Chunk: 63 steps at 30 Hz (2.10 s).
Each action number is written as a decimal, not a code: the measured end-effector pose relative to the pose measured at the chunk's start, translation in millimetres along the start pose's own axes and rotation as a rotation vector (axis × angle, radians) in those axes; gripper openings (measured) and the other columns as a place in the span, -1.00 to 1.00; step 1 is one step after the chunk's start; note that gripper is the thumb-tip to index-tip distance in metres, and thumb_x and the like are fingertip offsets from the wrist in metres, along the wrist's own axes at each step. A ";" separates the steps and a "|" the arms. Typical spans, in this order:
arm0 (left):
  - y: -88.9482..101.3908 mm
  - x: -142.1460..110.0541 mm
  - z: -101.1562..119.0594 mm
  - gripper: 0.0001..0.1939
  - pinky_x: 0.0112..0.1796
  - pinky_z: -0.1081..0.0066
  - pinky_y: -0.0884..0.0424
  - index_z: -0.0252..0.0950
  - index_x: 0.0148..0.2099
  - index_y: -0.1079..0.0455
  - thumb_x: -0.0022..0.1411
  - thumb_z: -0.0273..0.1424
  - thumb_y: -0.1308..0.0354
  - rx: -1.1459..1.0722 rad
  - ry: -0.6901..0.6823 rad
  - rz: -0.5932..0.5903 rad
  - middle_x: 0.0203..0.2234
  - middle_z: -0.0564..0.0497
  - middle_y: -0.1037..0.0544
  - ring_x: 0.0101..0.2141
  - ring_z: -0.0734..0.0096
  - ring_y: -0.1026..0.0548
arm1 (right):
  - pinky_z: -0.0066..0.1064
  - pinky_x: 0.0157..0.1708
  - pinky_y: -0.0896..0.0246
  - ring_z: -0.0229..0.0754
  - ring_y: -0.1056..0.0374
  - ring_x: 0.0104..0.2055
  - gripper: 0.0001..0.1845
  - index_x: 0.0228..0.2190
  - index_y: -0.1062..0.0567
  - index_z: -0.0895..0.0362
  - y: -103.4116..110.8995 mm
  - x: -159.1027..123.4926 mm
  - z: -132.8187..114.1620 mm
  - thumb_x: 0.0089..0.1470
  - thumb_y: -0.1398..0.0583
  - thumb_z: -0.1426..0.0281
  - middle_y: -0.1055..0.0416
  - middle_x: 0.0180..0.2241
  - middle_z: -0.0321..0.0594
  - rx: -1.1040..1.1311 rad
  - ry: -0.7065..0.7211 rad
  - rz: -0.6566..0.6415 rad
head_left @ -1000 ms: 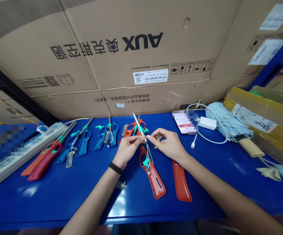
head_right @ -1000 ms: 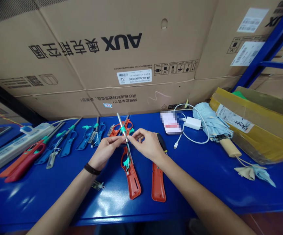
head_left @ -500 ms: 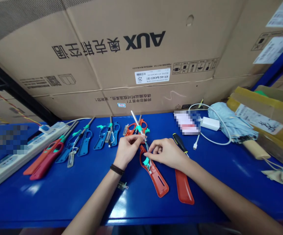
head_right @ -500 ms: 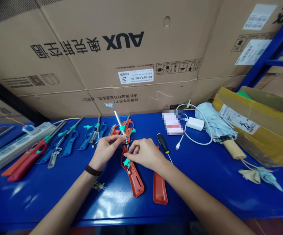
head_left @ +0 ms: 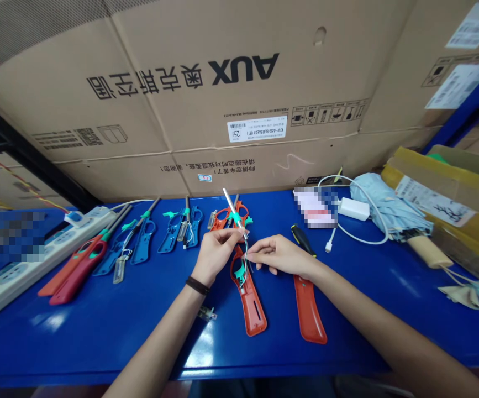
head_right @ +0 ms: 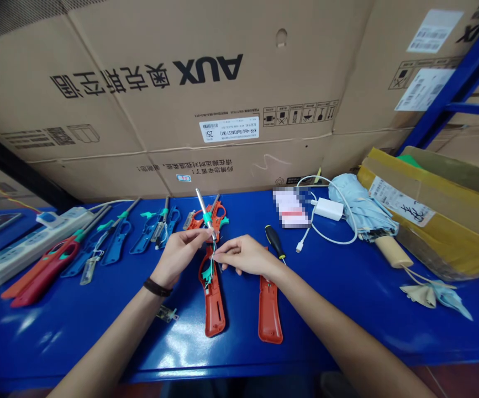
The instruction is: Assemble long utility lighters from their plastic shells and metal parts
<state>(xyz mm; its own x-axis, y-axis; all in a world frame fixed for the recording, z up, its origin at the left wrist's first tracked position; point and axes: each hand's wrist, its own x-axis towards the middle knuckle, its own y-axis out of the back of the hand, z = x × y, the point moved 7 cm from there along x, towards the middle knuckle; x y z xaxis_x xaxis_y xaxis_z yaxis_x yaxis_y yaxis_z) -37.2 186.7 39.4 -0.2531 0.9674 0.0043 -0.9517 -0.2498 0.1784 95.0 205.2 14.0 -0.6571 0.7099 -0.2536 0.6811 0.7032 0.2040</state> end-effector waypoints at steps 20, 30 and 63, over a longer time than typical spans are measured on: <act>-0.8 -0.3 -5.8 -0.73 -0.22 0.40 -0.41 -0.36 -0.36 -0.57 -0.05 -0.24 -0.26 0.018 0.030 0.005 -0.38 -0.09 -0.63 -0.29 0.27 -0.55 | -0.53 -0.60 -0.31 -0.29 -0.39 -0.54 -0.96 -0.47 -0.43 0.18 -5.6 3.5 1.7 -0.06 -0.18 0.45 -0.42 -0.54 -0.27 -0.044 0.156 0.046; -1.5 -1.5 -4.3 -0.76 -0.23 0.38 -0.42 -0.35 -0.39 -0.56 -0.04 -0.26 -0.26 0.036 0.021 -0.001 -0.41 -0.09 -0.63 -0.30 0.26 -0.56 | -0.52 -0.55 -0.35 -0.31 -0.41 -0.56 -0.99 -0.49 -0.41 0.18 -8.7 2.6 2.3 -0.06 -0.18 0.48 -0.41 -0.55 -0.28 -0.057 0.135 0.037; -3.1 -77.9 20.0 -0.52 -0.15 0.12 -0.33 -0.17 -0.01 -0.41 0.05 -0.08 -0.17 0.689 -0.231 0.037 -0.13 -0.10 -0.50 -0.15 0.05 -0.44 | -0.53 -0.45 -0.46 -0.27 -0.46 -0.37 -0.78 -0.31 -0.42 0.21 20.4 5.8 1.1 -0.04 -0.30 0.43 -0.44 -0.50 -0.31 0.271 0.014 0.234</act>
<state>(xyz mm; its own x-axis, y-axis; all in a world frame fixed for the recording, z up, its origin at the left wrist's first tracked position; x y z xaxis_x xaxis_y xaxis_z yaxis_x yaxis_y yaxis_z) -11.1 112.9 58.2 -0.1672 0.9620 0.2160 -0.5984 -0.2731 0.7532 105.5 223.6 15.6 -0.4759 0.8525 -0.2164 0.8736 0.4867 -0.0041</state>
